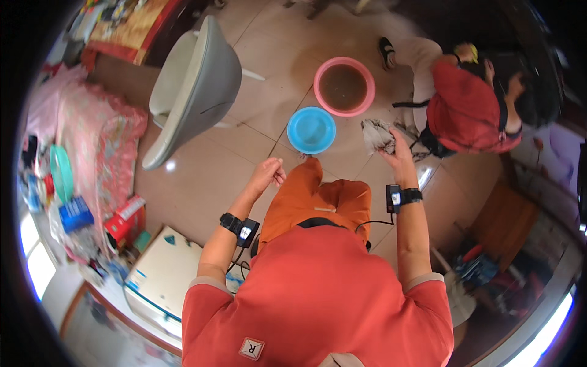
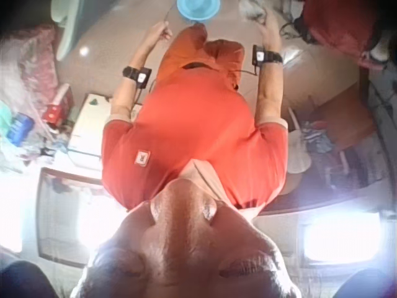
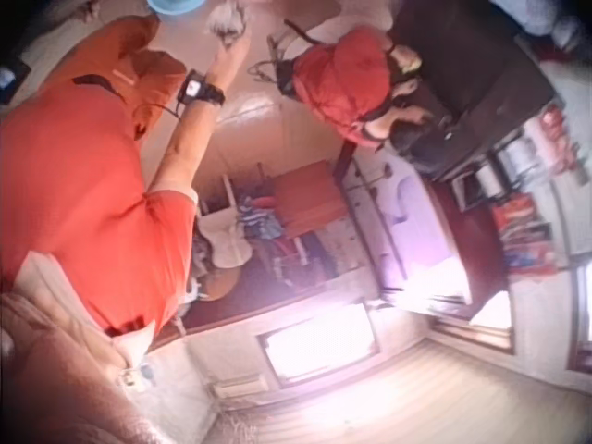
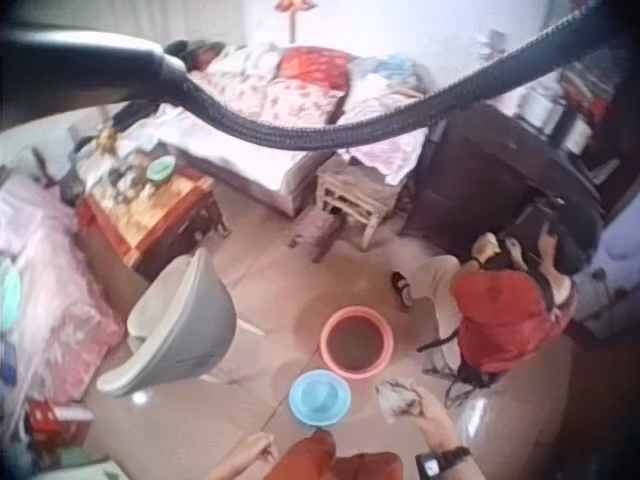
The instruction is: The person wipes a low table with a cloth, then moves to a wall and wipes a power outlet with the same cloth. The person remains seated on the floor throughout the task.
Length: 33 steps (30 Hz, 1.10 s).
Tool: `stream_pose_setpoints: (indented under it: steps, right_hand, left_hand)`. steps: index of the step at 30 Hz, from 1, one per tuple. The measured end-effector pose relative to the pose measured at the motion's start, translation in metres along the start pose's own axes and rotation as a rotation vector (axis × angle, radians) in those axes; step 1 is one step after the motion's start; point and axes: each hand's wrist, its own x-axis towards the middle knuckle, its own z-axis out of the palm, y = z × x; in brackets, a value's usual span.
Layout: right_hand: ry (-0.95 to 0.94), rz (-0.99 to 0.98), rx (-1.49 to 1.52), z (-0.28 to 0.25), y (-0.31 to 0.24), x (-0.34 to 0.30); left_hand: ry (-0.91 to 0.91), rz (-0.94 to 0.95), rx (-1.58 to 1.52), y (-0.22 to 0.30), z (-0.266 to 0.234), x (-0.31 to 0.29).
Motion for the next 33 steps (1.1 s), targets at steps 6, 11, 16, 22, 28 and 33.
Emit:
stream_pose_setpoints:
  steps: [6,11,16,22,28,33]
  right_hand:
    - [-0.386,-0.722,-1.094,-0.009,-0.001,0.112]
    - [-0.029,0.339,-0.333,0.019,0.007,0.196]
    - [-0.668,-0.339,-1.241,-0.032,0.019,0.287]
    - [-0.792,-0.675,-1.341,-0.063,0.049,0.394]
    - [-0.449,-0.256,-0.804,-0.106,0.085,0.520]
    - [-0.103,-0.213,-0.407,-0.049,0.106,0.552]
  left_hand:
    - [0.272,-0.019,-0.244,-0.029,0.037,-0.003]
    - [0.570,-0.090,-0.471,-0.114,0.089,-0.008]
    - [0.620,-0.231,-0.568,-0.181,0.157,0.019]
    - [0.494,-0.225,-0.570,-0.277,0.168,0.139]
    - [0.608,-0.126,-0.480,-0.376,0.093,0.208]
    - [0.647,-0.126,-0.287,-0.416,0.019,0.276]
